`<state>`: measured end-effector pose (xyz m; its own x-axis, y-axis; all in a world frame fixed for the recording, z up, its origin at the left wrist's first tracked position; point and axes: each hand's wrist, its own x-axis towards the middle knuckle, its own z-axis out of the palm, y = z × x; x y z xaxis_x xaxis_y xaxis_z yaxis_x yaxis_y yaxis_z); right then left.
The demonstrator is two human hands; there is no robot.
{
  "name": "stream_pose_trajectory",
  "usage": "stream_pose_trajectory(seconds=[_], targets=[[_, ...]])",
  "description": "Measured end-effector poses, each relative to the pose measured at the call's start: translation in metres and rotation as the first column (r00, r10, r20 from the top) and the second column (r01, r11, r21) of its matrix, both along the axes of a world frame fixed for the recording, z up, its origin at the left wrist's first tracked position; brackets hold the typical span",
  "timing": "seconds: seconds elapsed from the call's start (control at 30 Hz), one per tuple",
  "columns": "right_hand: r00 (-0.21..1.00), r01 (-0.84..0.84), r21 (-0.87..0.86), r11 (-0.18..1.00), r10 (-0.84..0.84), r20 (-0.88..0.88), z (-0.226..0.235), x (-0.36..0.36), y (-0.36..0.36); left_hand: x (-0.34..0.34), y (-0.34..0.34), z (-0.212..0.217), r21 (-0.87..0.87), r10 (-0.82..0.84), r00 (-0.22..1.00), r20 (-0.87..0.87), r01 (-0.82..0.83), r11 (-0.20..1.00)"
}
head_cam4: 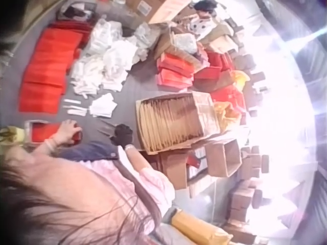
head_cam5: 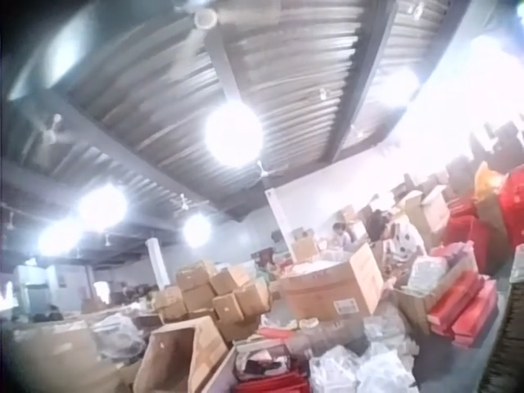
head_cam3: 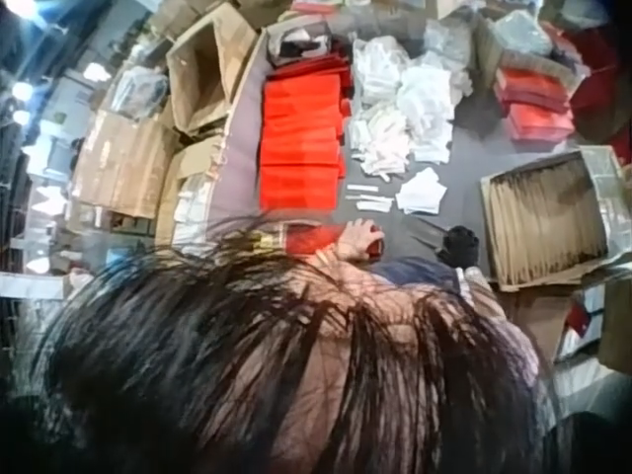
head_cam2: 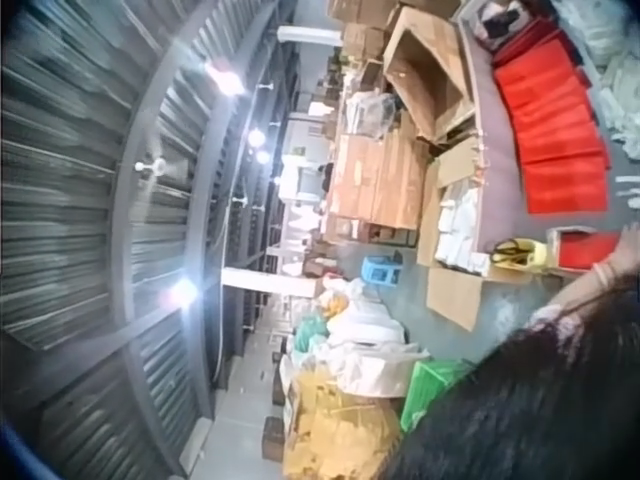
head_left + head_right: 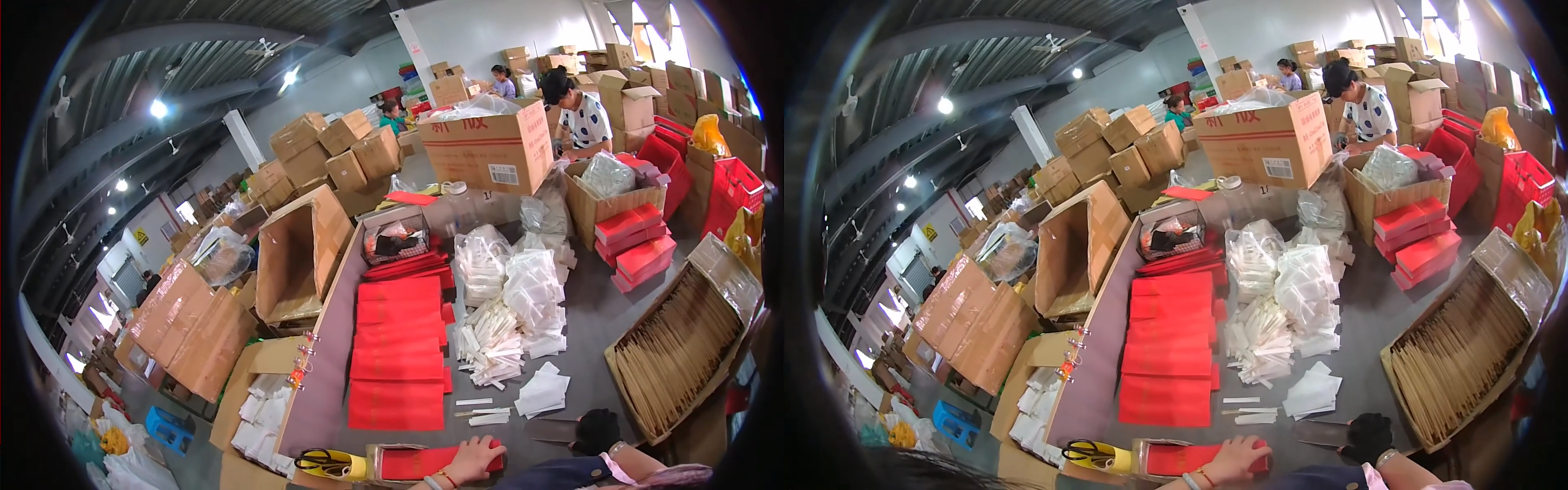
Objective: Packaging pairs of wooden chopsticks into individual sleeves on a warehouse workbench.
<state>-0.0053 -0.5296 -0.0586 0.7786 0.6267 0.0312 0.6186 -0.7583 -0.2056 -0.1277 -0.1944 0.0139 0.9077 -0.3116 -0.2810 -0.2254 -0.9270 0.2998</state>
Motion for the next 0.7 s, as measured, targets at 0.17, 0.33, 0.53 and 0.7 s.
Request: stream_pose_trajectory(seconds=[0.17,0.33,0.53,0.7], targets=[[0.993,-0.001,-0.138,0.990,-0.015,-0.113,0.025,0.001,0.016,-0.007,0.002,-0.007,0.014,-0.022,0.998,0.060,0.021,1.000],[0.986,-0.037,-0.031,0.999,0.032,-0.166,0.034,0.004,0.016,-0.002,-0.006,0.005,0.042,0.014,1.000,-0.001,-0.014,0.999],[0.988,-0.059,0.041,0.997,0.064,-0.141,0.036,-0.004,0.013,-0.011,-0.012,0.000,0.073,-0.002,0.999,0.048,-0.001,0.997],[0.980,-0.098,0.010,0.995,0.099,-0.175,0.054,-0.010,0.020,-0.014,-0.013,0.001,0.052,-0.004,1.000,0.016,0.003,0.999]])
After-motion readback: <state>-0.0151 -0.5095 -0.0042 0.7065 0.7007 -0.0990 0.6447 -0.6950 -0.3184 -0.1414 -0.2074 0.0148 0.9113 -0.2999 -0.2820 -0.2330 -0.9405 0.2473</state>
